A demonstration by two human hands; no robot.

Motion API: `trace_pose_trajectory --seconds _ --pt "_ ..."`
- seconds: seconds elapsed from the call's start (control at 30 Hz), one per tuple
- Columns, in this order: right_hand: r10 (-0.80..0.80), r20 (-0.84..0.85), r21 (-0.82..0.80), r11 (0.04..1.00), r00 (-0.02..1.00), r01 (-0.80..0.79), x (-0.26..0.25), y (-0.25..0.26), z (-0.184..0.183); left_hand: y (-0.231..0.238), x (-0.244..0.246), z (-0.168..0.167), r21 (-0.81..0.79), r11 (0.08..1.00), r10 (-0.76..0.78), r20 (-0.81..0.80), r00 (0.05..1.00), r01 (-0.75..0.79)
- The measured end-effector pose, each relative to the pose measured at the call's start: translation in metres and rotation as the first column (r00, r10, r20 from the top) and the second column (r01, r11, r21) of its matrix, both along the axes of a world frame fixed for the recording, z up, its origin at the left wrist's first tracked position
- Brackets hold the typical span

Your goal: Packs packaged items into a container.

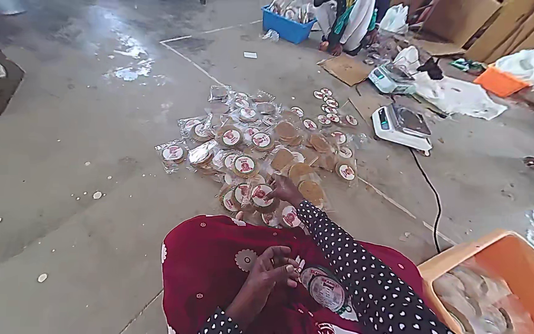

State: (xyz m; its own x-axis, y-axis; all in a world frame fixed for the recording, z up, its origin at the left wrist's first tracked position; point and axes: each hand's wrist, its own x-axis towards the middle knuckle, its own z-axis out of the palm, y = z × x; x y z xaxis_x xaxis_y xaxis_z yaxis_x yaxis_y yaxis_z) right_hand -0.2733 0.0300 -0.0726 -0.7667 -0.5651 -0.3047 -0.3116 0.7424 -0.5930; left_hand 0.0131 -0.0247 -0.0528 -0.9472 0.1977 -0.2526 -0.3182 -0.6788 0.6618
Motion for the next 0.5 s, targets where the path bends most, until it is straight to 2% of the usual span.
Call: trace_pose_trajectory --seconds 0.1,0.17,0.2,0.27,0.33,0.37,0.4,0.43,0.5 --pt "0.003 -0.052 -0.213 0.977 0.999 -0.014 -0.001 0.028 0.058 0.0 0.003 0.004 -0.014 1.0 0.008 0.052 0.999 -0.008" --pt "0.067 -0.221 -0.243 0.962 0.973 -0.121 0.02 0.05 0.11 -0.001 0.003 0.008 0.036 0.999 0.02 0.074 0.997 -0.023" --pt "0.121 -0.352 -0.244 0.946 0.928 -0.215 0.043 0.062 0.134 -0.004 0.004 0.01 0.104 0.994 0.017 0.056 0.998 -0.023" --pt "0.224 -0.609 -0.19 0.89 0.761 -0.414 0.097 0.085 0.163 -0.011 0.003 0.015 0.288 0.958 -0.003 -0.038 0.999 0.014" --pt "0.263 -0.771 -0.125 0.831 0.58 -0.542 0.151 0.108 0.16 -0.014 0.005 0.025 0.393 0.919 0.005 -0.108 0.994 0.038" --pt "0.258 -0.816 -0.114 0.806 0.518 -0.581 0.175 0.12 0.149 -0.009 0.012 0.036 0.371 0.928 0.066 -0.047 0.997 -0.044" --pt "0.256 -0.829 -0.102 0.805 0.497 -0.584 0.196 0.133 0.136 -0.002 0.019 0.048 0.284 0.946 0.144 0.068 0.987 -0.157" --pt "0.238 -0.823 -0.103 0.831 0.516 -0.547 0.213 0.146 0.126 0.007 0.022 0.058 0.179 0.952 0.216 0.187 0.958 -0.25" --pt "0.072 -0.749 -0.2 0.923 0.658 -0.328 0.233 0.173 0.117 0.018 0.026 0.061 0.074 0.949 0.279 0.267 0.923 -0.308"
